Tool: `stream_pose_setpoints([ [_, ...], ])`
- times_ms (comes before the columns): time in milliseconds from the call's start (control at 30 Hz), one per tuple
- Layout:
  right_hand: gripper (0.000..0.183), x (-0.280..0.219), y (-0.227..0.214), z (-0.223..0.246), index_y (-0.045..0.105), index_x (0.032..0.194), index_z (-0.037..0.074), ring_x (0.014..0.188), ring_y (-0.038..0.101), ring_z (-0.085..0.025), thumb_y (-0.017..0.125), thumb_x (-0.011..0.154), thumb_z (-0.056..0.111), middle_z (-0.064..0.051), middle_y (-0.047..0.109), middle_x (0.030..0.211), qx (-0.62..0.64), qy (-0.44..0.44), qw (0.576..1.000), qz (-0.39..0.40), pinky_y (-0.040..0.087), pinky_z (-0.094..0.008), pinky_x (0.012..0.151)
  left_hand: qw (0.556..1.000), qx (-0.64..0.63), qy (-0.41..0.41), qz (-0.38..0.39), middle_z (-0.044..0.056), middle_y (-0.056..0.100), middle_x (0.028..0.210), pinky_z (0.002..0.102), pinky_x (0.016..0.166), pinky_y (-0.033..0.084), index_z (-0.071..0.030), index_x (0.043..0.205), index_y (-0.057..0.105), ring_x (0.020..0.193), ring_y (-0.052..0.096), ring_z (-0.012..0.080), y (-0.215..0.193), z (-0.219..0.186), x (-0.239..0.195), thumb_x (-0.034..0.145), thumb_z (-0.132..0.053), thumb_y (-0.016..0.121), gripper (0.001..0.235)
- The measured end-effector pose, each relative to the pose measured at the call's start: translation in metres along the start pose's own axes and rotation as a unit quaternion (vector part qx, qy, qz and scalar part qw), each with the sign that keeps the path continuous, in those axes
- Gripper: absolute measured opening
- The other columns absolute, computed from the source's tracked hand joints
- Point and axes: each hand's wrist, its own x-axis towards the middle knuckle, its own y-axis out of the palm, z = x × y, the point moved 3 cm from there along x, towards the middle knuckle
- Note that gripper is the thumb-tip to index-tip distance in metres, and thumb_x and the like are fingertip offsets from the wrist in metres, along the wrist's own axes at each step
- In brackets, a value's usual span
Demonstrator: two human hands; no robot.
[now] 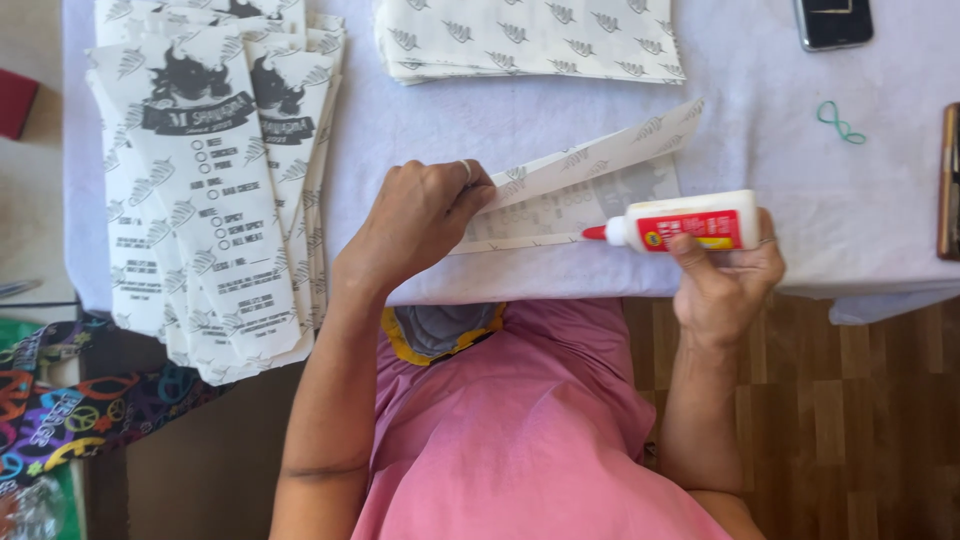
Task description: Folding printed paper sheets and applying glue to assemble packaging sleeves.
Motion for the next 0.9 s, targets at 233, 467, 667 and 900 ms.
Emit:
stream_pose_setpoints([
  [233, 0.054, -0.033, 0.067, -0.03, 0.065, 0.104, 0.008, 0.1, 0.072, -0.015, 0.094, 0.061, -0.007, -0.007, 0.073, 0.092, 0.072, 0.004, 0.997, 0.032, 0.061, -0.036, 0.094, 0.994, -0.093, -0.06, 0.0, 0.012, 0.063, 0.053, 0.046, 0.064, 0.055, -0.003, 0.092, 0.075, 0.05, 0.067, 0.0352, -0.007, 0.008, 0.009, 0.096, -0.016, 0.066, 0.016],
  [467, 0.046, -0.051, 0.13, -0.017, 0.063, 0.105, 0.001, 0.097, 0.071, -0.017, 0.09, 0.069, -0.011, -0.011, 0.073, 0.091, 0.092, 0.035, 0.987, 0.127, 0.061, -0.038, 0.09, 0.99, -0.129, -0.06, 0.01, 0.012, 0.065, 0.056, 0.046, 0.064, 0.055, -0.007, 0.089, 0.076, 0.053, 0.067, 0.0355, -0.006, 0.018, 0.015, 0.094, -0.019, 0.067, 0.016],
  [667, 0.042, -0.044, 0.115, -0.012, 0.059, 0.112, 0.002, 0.098, 0.068, -0.016, 0.085, 0.081, -0.01, -0.013, 0.069, 0.095, 0.042, -0.02, 0.992, 0.116, 0.058, -0.037, 0.091, 0.992, -0.115, -0.04, 0.03, 0.015, 0.072, 0.07, 0.051, 0.071, 0.056, -0.008, 0.097, 0.077, 0.069, 0.072, 0.0413, -0.011, 0.002, -0.001, 0.097, -0.024, 0.065, 0.02],
  [900, 0.033, 0.062, -0.094, -0.012, 0.051, 0.144, -0.004, 0.121, 0.067, -0.035, 0.065, 0.121, 0.015, -0.024, 0.061, 0.129, -0.181, -0.082, 0.98, 0.013, 0.057, -0.042, 0.104, 0.994, -0.036, 0.099, 0.032, 0.03, 0.061, 0.14, 0.055, 0.113, 0.043, -0.004, 0.134, 0.069, 0.136, 0.052, 0.0477, -0.002, -0.03, -0.044, 0.089, -0.014, 0.077, 0.047],
])
